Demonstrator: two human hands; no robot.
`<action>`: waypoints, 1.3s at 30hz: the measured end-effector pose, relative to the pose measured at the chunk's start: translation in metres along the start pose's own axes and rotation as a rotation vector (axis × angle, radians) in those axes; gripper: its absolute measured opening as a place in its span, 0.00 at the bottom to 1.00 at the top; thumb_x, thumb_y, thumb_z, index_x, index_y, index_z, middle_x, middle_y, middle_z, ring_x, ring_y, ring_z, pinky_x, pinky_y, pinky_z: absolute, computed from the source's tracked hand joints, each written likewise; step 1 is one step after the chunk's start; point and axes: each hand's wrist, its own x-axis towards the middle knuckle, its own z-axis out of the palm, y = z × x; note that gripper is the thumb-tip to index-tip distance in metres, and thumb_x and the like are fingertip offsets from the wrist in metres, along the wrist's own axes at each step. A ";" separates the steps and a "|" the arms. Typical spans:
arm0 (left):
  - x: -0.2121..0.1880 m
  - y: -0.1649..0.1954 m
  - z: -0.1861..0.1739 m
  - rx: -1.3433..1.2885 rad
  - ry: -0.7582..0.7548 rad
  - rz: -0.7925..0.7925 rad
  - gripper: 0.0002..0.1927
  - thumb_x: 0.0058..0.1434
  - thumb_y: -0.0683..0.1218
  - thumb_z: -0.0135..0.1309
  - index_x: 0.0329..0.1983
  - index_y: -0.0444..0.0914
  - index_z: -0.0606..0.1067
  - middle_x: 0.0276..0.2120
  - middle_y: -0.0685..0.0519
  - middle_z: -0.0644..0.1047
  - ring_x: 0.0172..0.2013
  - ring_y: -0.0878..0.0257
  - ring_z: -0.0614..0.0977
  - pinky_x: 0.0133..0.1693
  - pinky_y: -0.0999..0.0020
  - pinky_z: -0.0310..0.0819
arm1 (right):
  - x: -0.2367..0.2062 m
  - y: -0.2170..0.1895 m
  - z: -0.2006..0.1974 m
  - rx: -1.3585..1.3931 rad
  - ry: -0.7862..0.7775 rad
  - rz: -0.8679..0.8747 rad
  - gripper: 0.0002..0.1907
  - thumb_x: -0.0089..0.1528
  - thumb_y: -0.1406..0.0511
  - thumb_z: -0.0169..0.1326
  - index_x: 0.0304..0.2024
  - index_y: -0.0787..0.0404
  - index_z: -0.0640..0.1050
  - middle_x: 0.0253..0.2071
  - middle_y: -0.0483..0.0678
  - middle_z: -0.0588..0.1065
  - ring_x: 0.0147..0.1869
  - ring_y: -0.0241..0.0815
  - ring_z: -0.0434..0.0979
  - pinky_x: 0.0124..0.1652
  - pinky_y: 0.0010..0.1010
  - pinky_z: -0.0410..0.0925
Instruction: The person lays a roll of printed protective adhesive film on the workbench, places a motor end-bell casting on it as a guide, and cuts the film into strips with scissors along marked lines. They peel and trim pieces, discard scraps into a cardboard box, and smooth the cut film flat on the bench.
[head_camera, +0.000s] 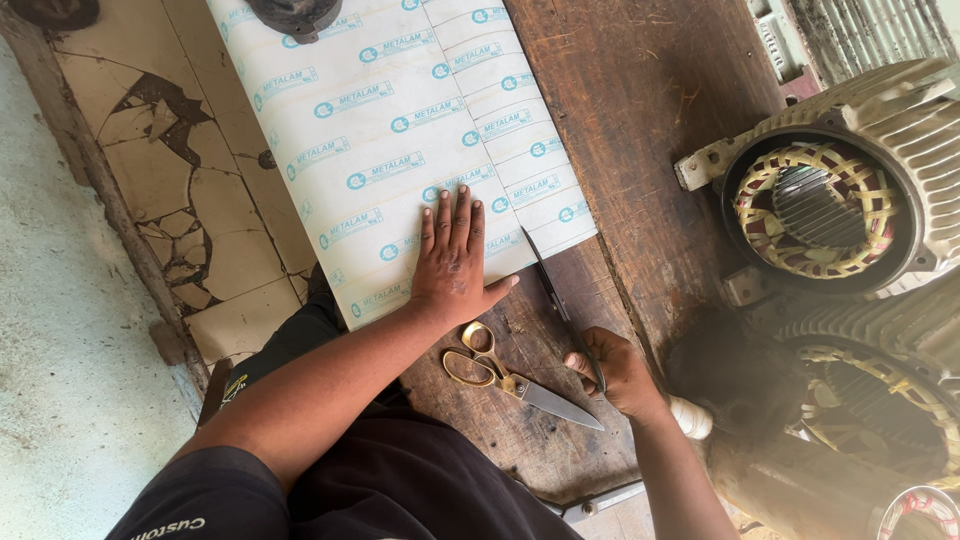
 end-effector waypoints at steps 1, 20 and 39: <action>0.000 0.000 0.000 0.003 -0.002 -0.001 0.59 0.61 0.74 0.45 0.75 0.24 0.45 0.74 0.28 0.41 0.74 0.34 0.38 0.70 0.38 0.26 | 0.000 -0.001 -0.001 0.001 -0.010 0.002 0.27 0.49 0.51 0.68 0.39 0.66 0.78 0.19 0.42 0.72 0.18 0.32 0.70 0.17 0.23 0.61; -0.011 0.005 0.012 -0.093 0.131 0.019 0.56 0.62 0.73 0.44 0.74 0.24 0.50 0.74 0.27 0.45 0.74 0.34 0.43 0.71 0.37 0.29 | 0.033 -0.022 -0.005 0.086 -0.114 -0.004 0.28 0.53 0.47 0.67 0.35 0.65 0.75 0.23 0.45 0.73 0.23 0.36 0.75 0.23 0.27 0.68; -0.009 0.005 0.012 -0.061 0.116 0.015 0.56 0.62 0.74 0.43 0.74 0.24 0.50 0.74 0.28 0.45 0.74 0.34 0.42 0.71 0.38 0.29 | 0.031 -0.024 0.002 -0.026 -0.020 -0.019 0.29 0.50 0.49 0.68 0.38 0.65 0.77 0.20 0.41 0.70 0.20 0.33 0.70 0.18 0.25 0.62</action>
